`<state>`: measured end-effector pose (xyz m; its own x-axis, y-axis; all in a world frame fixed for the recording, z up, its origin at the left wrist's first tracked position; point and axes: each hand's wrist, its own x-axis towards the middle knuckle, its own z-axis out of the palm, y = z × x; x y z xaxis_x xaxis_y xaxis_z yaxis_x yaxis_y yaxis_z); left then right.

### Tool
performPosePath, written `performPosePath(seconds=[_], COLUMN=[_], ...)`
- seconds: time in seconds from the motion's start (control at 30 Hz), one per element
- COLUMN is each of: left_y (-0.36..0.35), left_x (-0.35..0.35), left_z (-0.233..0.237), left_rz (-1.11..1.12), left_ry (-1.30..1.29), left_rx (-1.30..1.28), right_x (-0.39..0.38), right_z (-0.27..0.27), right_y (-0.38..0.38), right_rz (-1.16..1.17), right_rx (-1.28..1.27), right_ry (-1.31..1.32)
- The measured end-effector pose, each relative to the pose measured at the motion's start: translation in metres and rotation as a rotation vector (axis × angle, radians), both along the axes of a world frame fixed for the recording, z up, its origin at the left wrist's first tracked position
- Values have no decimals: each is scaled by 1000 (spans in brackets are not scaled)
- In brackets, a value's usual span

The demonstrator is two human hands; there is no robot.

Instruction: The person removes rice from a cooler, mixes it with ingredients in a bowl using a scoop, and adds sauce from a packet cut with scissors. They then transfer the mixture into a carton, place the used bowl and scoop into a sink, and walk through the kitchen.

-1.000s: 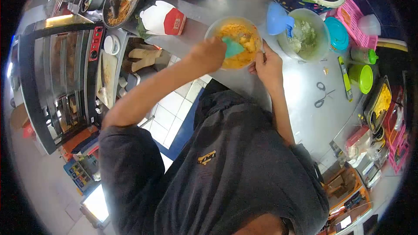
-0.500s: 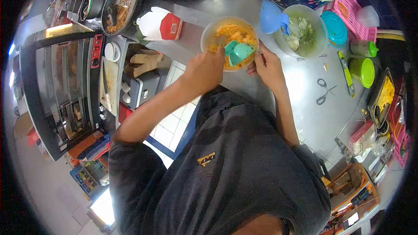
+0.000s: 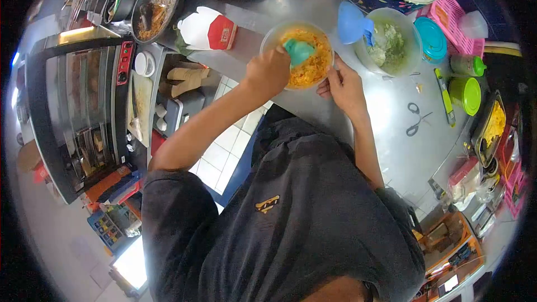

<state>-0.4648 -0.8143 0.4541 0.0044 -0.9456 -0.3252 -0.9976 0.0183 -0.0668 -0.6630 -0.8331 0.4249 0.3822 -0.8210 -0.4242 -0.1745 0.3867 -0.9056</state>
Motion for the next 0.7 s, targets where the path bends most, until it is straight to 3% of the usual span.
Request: performPosePath(seconds=[0.07,0.37,0.5,0.57,0.7], left_y=[11,19,16,20,36], left_x=[2,-19,-18,-11,-9], left_z=[-3,-29,-1,4,37], left_rz=[-73,-58,-86,245,241], left_ry=[141,398,428,569,470], left_rx=[126,149,219,199,-54], right_x=[-1,-1,-1,-4,-12], right_z=[-3,-7,-4,-6,-6], right_y=[1,-1,3,2,-2], right_rz=[11,42,0,13,59], right_rx=[13,6,8,4,36], right_ry=[-16,-36,-24,-50,-92])
